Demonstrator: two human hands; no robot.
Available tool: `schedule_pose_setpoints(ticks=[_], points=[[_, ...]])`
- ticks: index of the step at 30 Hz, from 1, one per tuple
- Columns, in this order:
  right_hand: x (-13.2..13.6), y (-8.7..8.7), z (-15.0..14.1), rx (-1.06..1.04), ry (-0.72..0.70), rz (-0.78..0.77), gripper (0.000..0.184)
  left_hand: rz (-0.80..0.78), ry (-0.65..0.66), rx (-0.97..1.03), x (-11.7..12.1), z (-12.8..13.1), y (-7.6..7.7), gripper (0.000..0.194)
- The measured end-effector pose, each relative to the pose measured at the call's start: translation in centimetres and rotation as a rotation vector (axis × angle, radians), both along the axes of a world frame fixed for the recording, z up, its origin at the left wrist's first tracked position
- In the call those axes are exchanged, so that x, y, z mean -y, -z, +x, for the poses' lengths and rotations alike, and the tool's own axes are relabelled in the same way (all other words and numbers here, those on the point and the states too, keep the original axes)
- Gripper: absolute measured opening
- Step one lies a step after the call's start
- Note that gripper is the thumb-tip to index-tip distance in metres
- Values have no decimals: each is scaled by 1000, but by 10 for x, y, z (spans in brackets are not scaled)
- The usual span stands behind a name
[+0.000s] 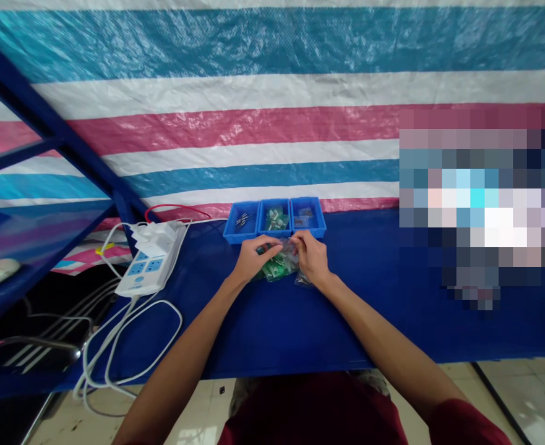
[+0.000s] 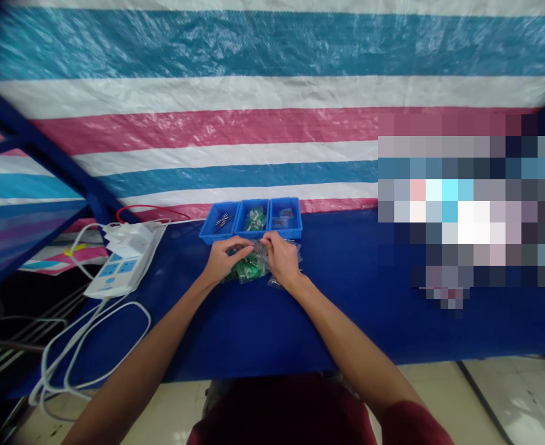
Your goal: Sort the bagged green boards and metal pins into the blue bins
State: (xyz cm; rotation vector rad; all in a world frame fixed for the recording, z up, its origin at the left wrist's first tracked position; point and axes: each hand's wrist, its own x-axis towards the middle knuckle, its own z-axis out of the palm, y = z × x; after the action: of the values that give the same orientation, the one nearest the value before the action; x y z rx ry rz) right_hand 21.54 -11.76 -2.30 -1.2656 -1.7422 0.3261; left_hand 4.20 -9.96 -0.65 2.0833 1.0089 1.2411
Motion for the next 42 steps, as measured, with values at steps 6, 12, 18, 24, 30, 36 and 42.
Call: schedule_pose_setpoints(ticks=[6, 12, 18, 24, 30, 36, 42], points=[[3, -5, 1, -22, -49, 4, 31, -41, -46, 100, -2, -1, 6, 26], [1, -3, 0, 80, -121, 50, 32, -3, -78, 127, -2, 0, 7, 26], [1, -3, -2, -19, -68, 39, 33, -63, -19, 124, 0, 3, 7, 37], [1, -5, -2, -37, -112, 21, 32, -58, -15, 131, -2, 2, 9, 47], [0, -1, -2, -47, -148, 36, 32, -105, 29, 171, -4, 3, 11, 45], [-1, 1, -1, -102, -111, 73, 26, -183, 27, 269, -4, 4, 10, 42], [-2, 3, -2, -82, -127, 222, 22, -290, 40, 341, 0, 6, 5, 43]])
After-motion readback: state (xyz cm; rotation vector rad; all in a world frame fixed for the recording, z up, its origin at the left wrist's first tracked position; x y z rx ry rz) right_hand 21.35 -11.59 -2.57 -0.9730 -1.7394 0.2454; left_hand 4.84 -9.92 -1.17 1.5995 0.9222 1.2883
